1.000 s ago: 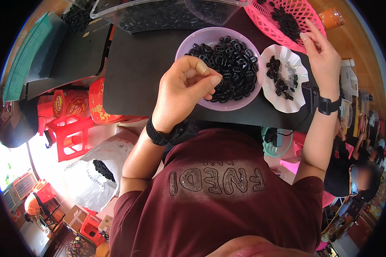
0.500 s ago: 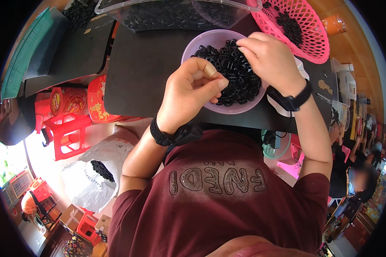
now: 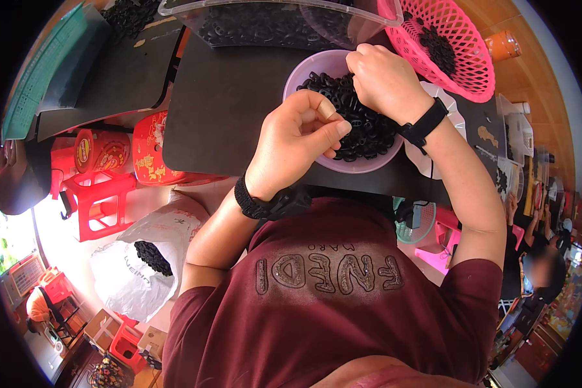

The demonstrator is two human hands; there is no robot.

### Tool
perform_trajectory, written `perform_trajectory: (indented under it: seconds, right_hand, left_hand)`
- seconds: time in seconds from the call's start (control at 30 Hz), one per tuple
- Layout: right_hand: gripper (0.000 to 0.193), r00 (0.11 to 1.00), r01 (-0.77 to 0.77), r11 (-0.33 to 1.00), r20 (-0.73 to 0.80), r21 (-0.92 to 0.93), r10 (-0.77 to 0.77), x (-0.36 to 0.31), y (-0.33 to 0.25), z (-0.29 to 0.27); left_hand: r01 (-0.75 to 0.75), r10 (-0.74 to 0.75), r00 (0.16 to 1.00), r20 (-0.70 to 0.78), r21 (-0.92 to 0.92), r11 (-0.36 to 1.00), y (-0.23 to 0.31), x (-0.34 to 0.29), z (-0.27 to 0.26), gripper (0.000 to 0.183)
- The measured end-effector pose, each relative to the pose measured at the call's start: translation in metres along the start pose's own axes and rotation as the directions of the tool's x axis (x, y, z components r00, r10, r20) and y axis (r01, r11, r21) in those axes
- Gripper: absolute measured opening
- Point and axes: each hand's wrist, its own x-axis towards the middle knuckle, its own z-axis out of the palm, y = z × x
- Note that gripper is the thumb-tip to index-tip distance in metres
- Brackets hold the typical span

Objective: The person assembles plastic cord locks by taking components from the plates and fitting the inner pieces into the lock bodies by hand.

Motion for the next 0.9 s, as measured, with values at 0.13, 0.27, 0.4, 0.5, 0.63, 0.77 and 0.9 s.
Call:
perform_trajectory:
  seconds: [0.13,0.27,0.4,0.5,0.63,0.77,0.9]
  right_hand:
    - [0.009,0.996,-0.085,0.985,0.028,0.147,0.081,-0.004,0.001,-0.007]
    - [0.011,0.983,-0.168,0.756,0.048,0.632,0.178,-0.022,-0.011,-0.032]
    - [0.008,0.963,-0.224,0.458,0.121,0.861,0.242,-0.053,-0.047,-0.06]
    - [0.008,0.947,-0.209,0.367,0.094,0.907,0.308,-0.066,-0.057,-0.054]
    - [0.011,0.922,-0.2,0.304,0.074,0.931,0.381,-0.08,-0.066,-0.047]
    - [0.015,0.889,-0.19,0.282,0.043,0.94,0.456,-0.089,-0.065,-0.037]
    - [0.016,0.898,-0.153,0.499,-0.091,0.853,0.431,-0.096,-0.057,-0.032]
  left_hand:
    - [0.009,-0.009,1.0,0.015,-0.055,0.998,-0.001,0.002,-0.001,0.017]
    - [-0.016,0.013,1.0,-0.019,-0.137,0.99,-0.002,0.001,0.001,0.017]
    - [-0.102,0.092,0.993,-0.072,-0.157,0.982,-0.005,-0.004,0.005,0.017]
    - [-0.106,0.101,0.994,-0.043,-0.125,0.987,-0.004,-0.003,0.006,0.018]
    - [-0.065,0.066,0.998,0.003,-0.076,0.995,-0.006,-0.008,0.005,0.018]
    - [-0.154,0.143,0.981,-0.131,-0.075,0.985,-0.006,-0.004,0.006,0.016]
    - [-0.164,0.149,0.981,-0.121,-0.123,0.979,0.0,-0.002,0.014,0.013]
